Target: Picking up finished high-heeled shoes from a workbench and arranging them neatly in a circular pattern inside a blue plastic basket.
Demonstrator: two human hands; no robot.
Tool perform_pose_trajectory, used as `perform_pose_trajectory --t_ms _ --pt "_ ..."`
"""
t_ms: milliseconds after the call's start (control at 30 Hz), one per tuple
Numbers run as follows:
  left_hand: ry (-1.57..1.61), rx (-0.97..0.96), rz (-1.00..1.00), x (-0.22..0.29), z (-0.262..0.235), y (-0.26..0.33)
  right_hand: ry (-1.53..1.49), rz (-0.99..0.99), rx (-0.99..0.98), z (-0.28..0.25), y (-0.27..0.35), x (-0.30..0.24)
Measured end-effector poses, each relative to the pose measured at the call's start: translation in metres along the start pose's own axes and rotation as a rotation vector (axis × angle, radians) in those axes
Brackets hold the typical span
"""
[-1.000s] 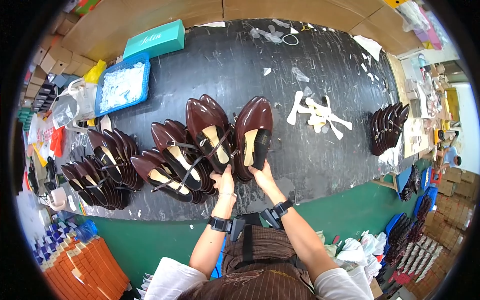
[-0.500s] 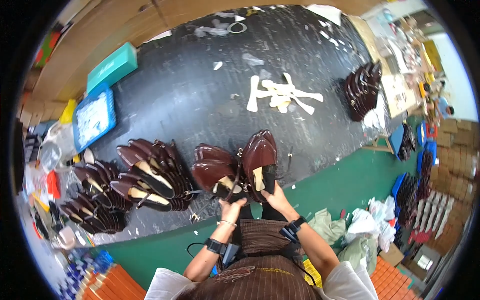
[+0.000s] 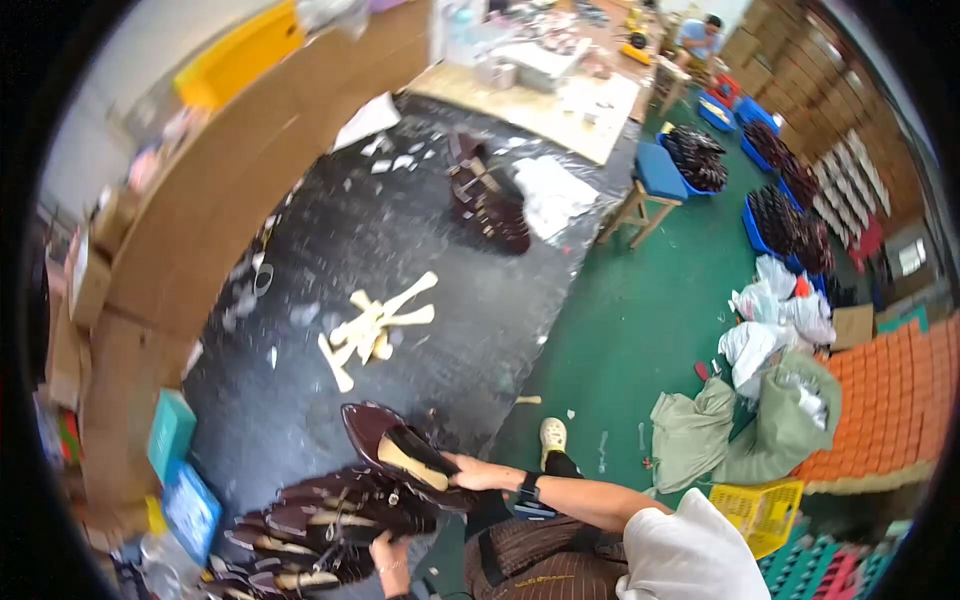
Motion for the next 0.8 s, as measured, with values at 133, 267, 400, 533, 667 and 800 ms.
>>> perform_pose_trajectory --t_ms 133,267,400,533,667,800 --pt "1.079 -0.154 -0.094 0.027 0.004 -0.001 -0.173 0.373 -0.203 -0.07 0.083 -0.012" --pt "1.006 -0.232 -0.087 0.138 0.055 -0.018 -0.09 0.385 -0.023 -0.185 0.191 -0.026" --pt "0.856 -0.36 -0.137 0.246 0.098 -0.022 -0.148 0.27 0.254 -0.306 0.295 -0.023" --pt "0.749 -0.421 -0.234 0.329 0.143 -0.005 -0.279 0.22 0.628 -0.406 0.382 -0.023" --pt "0.645 -0.489 -0.367 0.403 0.201 0.001 -0.43 0.292 0.999 -0.483 0.453 0.006" --pt "0.55 -0.58 -0.537 0.472 0.274 -0.013 -0.821 0.151 1.215 -0.548 0.493 0.129"
Point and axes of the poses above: each hand's wrist, its own y-axis away from the middle knuckle, its own z-axis out of the palm, x = y × z, the point moved 4 cm from there along -y, towards the middle knuckle
